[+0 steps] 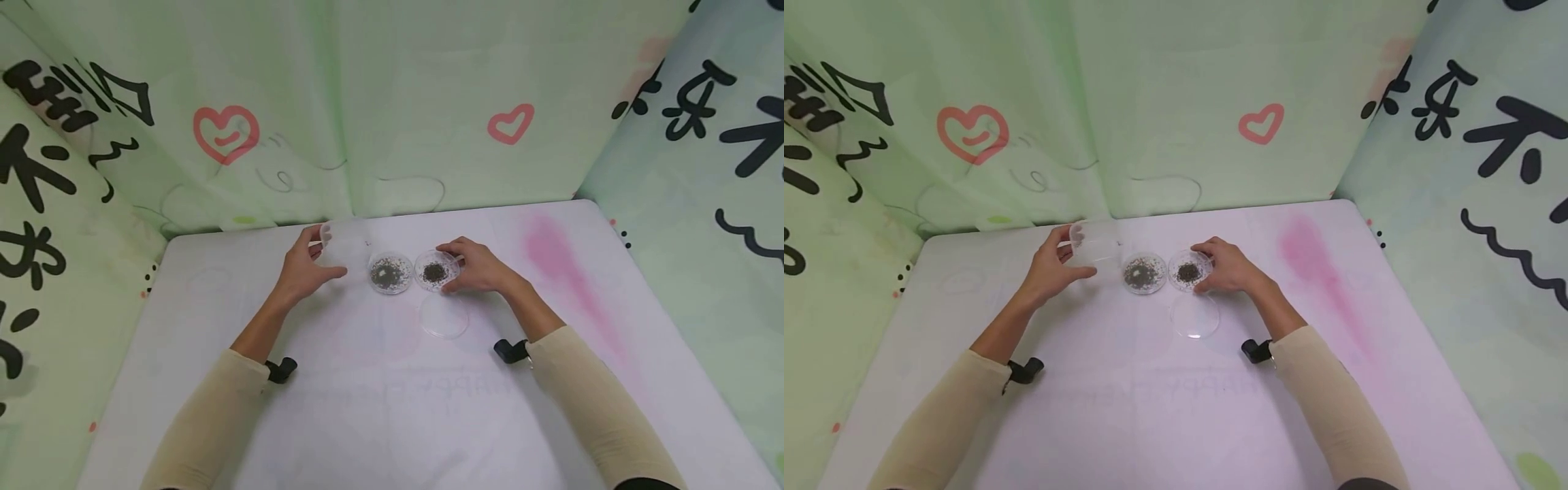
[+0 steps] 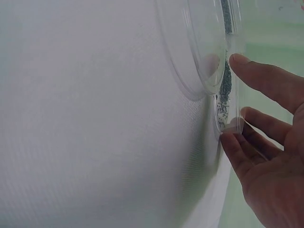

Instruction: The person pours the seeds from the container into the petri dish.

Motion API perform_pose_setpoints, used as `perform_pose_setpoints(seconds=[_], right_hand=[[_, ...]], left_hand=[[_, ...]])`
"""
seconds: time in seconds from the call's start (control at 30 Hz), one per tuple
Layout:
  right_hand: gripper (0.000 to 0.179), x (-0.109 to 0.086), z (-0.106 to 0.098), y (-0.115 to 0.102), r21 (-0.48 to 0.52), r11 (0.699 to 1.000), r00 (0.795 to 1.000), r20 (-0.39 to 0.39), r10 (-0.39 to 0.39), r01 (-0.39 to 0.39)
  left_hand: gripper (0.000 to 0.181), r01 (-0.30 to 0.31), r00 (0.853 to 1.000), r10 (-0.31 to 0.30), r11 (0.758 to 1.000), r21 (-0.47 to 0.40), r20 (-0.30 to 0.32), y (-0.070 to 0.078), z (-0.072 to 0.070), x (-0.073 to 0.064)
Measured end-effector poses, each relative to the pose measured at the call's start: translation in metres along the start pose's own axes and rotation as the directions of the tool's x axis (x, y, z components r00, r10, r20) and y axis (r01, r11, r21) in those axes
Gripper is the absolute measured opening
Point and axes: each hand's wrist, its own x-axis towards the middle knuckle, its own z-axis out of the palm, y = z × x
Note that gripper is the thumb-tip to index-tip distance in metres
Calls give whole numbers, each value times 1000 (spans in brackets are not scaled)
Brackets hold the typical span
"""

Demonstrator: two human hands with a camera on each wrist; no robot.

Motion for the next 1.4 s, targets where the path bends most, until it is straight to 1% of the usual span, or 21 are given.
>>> perform_pose_setpoints(seconds=[0.07,0.13,0.27,0.37,0.53,0.67,0.77,0.83,0.9,0.93,0.97,1.0,1.07,1.13,1.17,1.23,1.3,1.37,1.4], right_hand=[[85,0,-1,0,-6,1000,1000,-2,5,-5],[84,1,-3,-1,-13,1000,1000,-3,4,-5],[85,1,-4,-1,-13,1000,1000,-4,3,-3],[85,2,-5,-2,-13,1000,1000,-4,5,-6],[84,4,-4,-1,-16,1000,1000,-4,2,-2],[85,3,-3,-1,1,1000,1000,-2,5,-5],[86,1,-1,-1,15,1000,1000,3,11,-11],[86,-1,1,0,23,1000,1000,2,11,-11],[85,-2,3,1,31,999,1000,0,7,-7],[85,-2,4,1,34,999,1000,1,6,-6],[85,-2,5,2,36,999,1000,3,3,-3],[85,-2,6,2,37,999,1000,4,2,-2],[86,-2,7,2,31,1000,1000,7,1,-1],[86,-2,8,2,17,1000,1000,7,0,0],[85,-2,7,1,12,1000,1000,5,-2,2],[85,-1,5,-1,0,1000,1000,2,0,0],[85,-1,3,-3,-8,1000,1000,2,3,-3],[85,-1,1,-3,-10,1000,1000,2,6,-6],[84,-1,1,-4,-9,1000,1000,2,7,-7]], left_hand=[[88,30,999,-31,999,42,29,-6,-11,-2],[87,47,997,-53,995,90,60,-11,-20,-2],[88,74,989,-91,986,148,115,-21,-30,-2],[88,78,985,-101,984,161,143,-26,-33,-1],[90,80,982,-110,980,184,155,-31,-34,0],[104,61,979,-101,973,221,178,-34,-33,-1],[117,23,981,-66,974,226,184,-35,-32,-5],[122,-9,987,-26,976,219,160,-33,-30,-9],[119,-78,992,55,975,210,113,-27,-26,-13],[115,-121,991,106,970,210,84,-23,-23,-15],[109,-167,986,159,961,218,53,-18,-19,-17],[102,-214,977,214,949,230,23,-12,-15,-19],[85,-308,946,323,917,253,-21,0,-3,-23],[70,-382,915,402,886,264,-25,13,11,-26],[64,-408,906,424,875,261,-6,20,19,-28],[58,-457,888,455,860,228,66,31,36,-29],[55,-482,875,457,855,192,162,40,55,-31],[54,-490,859,439,855,170,263,45,74,-30],[53,-489,851,428,857,164,304,46,83,-30]])
